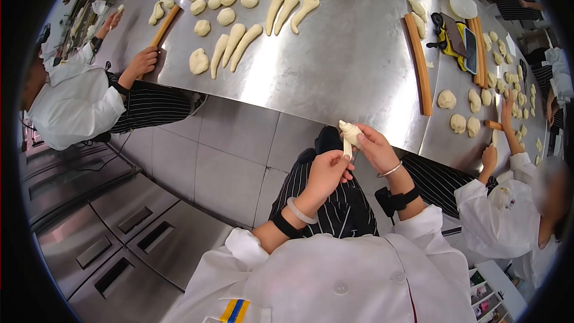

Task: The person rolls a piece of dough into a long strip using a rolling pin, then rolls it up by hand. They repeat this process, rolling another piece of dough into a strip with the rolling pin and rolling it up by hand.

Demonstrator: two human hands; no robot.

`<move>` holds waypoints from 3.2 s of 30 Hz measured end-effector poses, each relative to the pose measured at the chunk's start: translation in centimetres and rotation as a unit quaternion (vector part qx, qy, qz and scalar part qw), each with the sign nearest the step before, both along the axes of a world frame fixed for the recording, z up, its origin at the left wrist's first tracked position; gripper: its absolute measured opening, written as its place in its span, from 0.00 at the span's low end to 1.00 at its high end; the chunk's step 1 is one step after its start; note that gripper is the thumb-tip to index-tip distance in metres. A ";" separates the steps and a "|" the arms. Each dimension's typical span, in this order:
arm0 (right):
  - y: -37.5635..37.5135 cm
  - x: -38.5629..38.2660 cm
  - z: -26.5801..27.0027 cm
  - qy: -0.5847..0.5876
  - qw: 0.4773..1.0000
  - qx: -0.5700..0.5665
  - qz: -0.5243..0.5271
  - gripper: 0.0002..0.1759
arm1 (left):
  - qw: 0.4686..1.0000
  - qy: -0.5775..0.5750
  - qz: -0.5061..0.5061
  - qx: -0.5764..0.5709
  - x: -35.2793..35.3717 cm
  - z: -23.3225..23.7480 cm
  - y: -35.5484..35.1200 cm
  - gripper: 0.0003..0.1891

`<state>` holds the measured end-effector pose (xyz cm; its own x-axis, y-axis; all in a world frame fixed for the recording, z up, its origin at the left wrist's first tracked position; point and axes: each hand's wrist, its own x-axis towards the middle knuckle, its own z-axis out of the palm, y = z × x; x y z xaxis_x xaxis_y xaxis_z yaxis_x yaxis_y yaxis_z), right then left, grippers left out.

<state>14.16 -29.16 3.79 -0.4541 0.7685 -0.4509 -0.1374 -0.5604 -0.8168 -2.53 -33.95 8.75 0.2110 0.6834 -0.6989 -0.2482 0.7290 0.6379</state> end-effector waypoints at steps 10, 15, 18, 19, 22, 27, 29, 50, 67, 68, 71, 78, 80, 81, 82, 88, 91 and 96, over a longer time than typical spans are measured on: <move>0.8 -0.6 3.2 -0.011 1.000 -0.014 -0.001 0.21 | 0.998 0.034 -0.017 0.052 -0.2 1.4 -0.1 0.10; 0.8 -1.0 3.1 -0.026 0.997 0.072 0.010 0.22 | 0.997 0.042 -0.011 0.066 -0.2 1.7 0.4 0.10; 1.0 -1.2 3.7 -0.021 0.997 0.073 0.006 0.22 | 0.996 0.046 -0.014 0.070 -0.3 1.8 0.7 0.10; 1.0 -1.3 3.8 -0.020 0.996 0.082 0.003 0.23 | 0.996 0.048 -0.014 0.075 -0.3 1.8 0.7 0.10; 1.1 -1.1 4.2 -0.020 0.995 0.094 0.006 0.23 | 0.995 0.049 -0.012 0.084 -0.2 2.1 1.0 0.10; 0.9 -1.2 5.7 -0.013 0.995 0.100 -0.004 0.21 | 0.995 0.037 0.017 0.086 0.2 2.6 1.2 0.10; 1.0 -1.0 6.0 -0.043 0.991 0.126 0.023 0.19 | 0.995 0.032 0.029 0.088 0.3 2.6 1.1 0.10; 0.4 0.1 3.7 0.059 0.998 -0.011 -0.019 0.19 | 0.997 0.021 0.010 0.079 0.5 5.0 -0.6 0.11; 0.0 -0.6 7.4 -0.031 0.988 0.154 -0.008 0.19 | 0.996 -0.001 0.042 0.075 0.6 5.1 0.1 0.11; -0.1 -0.6 7.4 -0.024 0.989 0.149 -0.003 0.18 | 0.996 0.000 0.042 0.075 0.5 5.0 0.1 0.11; -0.1 -0.8 8.3 0.006 0.990 0.138 -0.002 0.18 | 0.995 -0.012 0.053 0.079 0.2 4.7 0.0 0.12; -0.1 -1.2 8.4 -0.023 0.990 0.136 -0.022 0.16 | 0.996 0.000 0.054 0.070 -0.1 5.2 -0.1 0.12; -0.2 -1.5 8.6 -0.024 0.985 0.164 -0.045 0.16 | 0.997 0.008 0.054 0.063 -0.3 5.2 0.0 0.12; -0.2 -1.5 8.5 -0.023 0.985 0.163 -0.044 0.16 | 0.998 0.007 0.054 0.043 -0.4 5.2 0.1 0.12; -0.3 -1.5 8.3 -0.044 0.979 0.194 -0.046 0.16 | 0.998 0.006 0.054 0.025 -0.5 5.2 0.1 0.12; -0.5 -1.8 8.2 -0.127 0.945 0.299 -0.045 0.16 | 0.999 0.003 0.049 0.018 -0.6 5.1 -0.1 0.13; -0.5 -1.8 8.2 -0.157 0.927 0.338 -0.047 0.16 | 0.998 -0.007 0.052 0.024 -0.4 4.9 -0.3 0.13; -0.4 -1.6 8.9 -0.211 0.877 0.430 -0.028 0.18 | 0.998 -0.035 0.059 0.004 0.0 5.1 -0.2 0.13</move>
